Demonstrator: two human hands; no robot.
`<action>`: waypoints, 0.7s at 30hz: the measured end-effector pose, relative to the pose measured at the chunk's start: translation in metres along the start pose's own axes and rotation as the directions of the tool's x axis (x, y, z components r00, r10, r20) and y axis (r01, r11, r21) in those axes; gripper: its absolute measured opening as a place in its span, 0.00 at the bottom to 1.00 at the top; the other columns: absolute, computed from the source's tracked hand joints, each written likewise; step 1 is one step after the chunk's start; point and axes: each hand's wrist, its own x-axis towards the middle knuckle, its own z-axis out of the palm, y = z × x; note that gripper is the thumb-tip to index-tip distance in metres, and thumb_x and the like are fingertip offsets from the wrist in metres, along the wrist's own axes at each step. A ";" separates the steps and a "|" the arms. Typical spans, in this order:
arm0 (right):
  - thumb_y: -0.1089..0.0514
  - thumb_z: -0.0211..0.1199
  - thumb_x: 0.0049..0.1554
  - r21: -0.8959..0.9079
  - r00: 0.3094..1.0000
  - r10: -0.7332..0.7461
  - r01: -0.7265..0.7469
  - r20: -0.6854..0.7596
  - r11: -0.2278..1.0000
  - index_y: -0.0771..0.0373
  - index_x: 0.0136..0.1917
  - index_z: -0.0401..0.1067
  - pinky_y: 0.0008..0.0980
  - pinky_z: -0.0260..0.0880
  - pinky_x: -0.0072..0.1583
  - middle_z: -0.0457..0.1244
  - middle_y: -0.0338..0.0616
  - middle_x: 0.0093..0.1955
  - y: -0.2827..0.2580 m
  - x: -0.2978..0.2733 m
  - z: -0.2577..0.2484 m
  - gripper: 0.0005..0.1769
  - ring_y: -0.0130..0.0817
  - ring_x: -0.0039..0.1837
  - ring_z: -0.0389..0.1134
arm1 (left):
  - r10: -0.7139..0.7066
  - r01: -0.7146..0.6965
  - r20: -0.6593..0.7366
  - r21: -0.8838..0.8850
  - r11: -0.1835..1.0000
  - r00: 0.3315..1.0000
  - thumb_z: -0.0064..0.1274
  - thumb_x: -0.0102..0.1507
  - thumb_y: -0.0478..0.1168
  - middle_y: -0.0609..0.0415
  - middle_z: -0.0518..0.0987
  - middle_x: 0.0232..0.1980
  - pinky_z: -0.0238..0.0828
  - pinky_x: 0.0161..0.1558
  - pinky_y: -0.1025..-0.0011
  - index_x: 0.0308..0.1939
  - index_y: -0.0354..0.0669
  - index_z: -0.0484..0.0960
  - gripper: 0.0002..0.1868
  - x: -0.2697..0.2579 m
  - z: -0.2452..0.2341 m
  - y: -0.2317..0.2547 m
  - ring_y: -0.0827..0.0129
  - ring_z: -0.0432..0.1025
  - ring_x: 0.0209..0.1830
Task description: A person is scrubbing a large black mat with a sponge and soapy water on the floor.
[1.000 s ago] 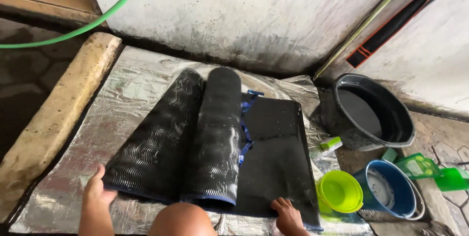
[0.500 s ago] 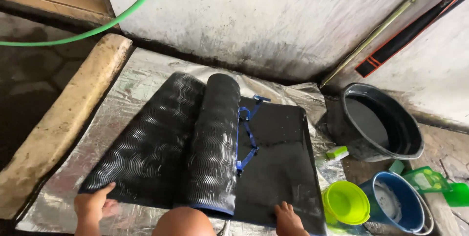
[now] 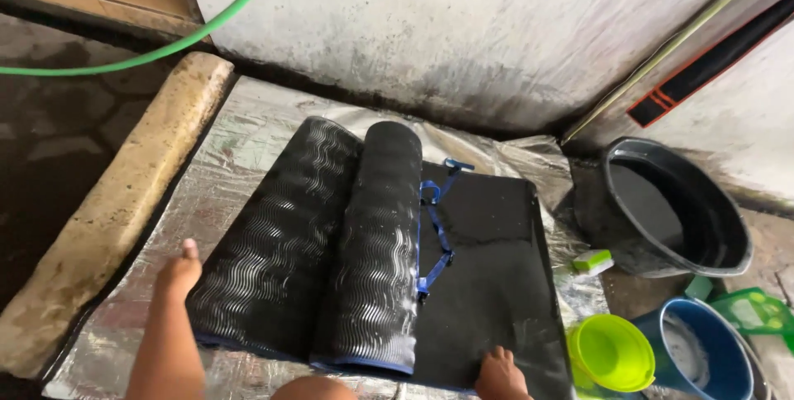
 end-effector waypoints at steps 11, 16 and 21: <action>0.52 0.52 0.58 -0.053 0.987 0.105 -0.099 0.125 0.994 0.54 0.65 0.70 0.45 0.67 0.71 0.55 0.42 0.70 -0.024 -0.006 -0.035 0.23 0.45 0.75 0.52 | 0.031 0.190 0.356 -0.567 0.801 0.934 0.59 0.55 0.52 0.35 0.76 0.66 0.67 0.64 0.46 0.68 0.34 0.74 0.40 -0.056 -0.044 0.064 0.42 0.70 0.64; 0.50 0.48 0.61 -0.124 0.974 0.122 -0.100 0.189 0.987 0.53 0.69 0.67 0.44 0.67 0.71 0.55 0.43 0.72 -0.030 0.006 -0.039 0.25 0.45 0.76 0.52 | 0.459 -0.506 -0.223 -0.255 0.824 0.860 0.67 0.59 0.48 0.52 0.79 0.37 0.64 0.33 0.61 0.42 0.45 0.76 0.18 -0.051 -0.039 0.036 0.60 0.72 0.33; 0.39 0.55 0.60 -0.253 0.960 0.176 -0.118 0.220 0.960 0.50 0.67 0.70 0.39 0.71 0.66 0.59 0.45 0.69 -0.041 0.010 -0.045 0.26 0.41 0.74 0.56 | 0.237 -0.138 -0.238 0.369 0.919 0.942 0.57 0.65 0.54 0.43 0.78 0.62 0.76 0.49 0.42 0.68 0.49 0.70 0.30 0.027 0.041 -0.035 0.38 0.77 0.58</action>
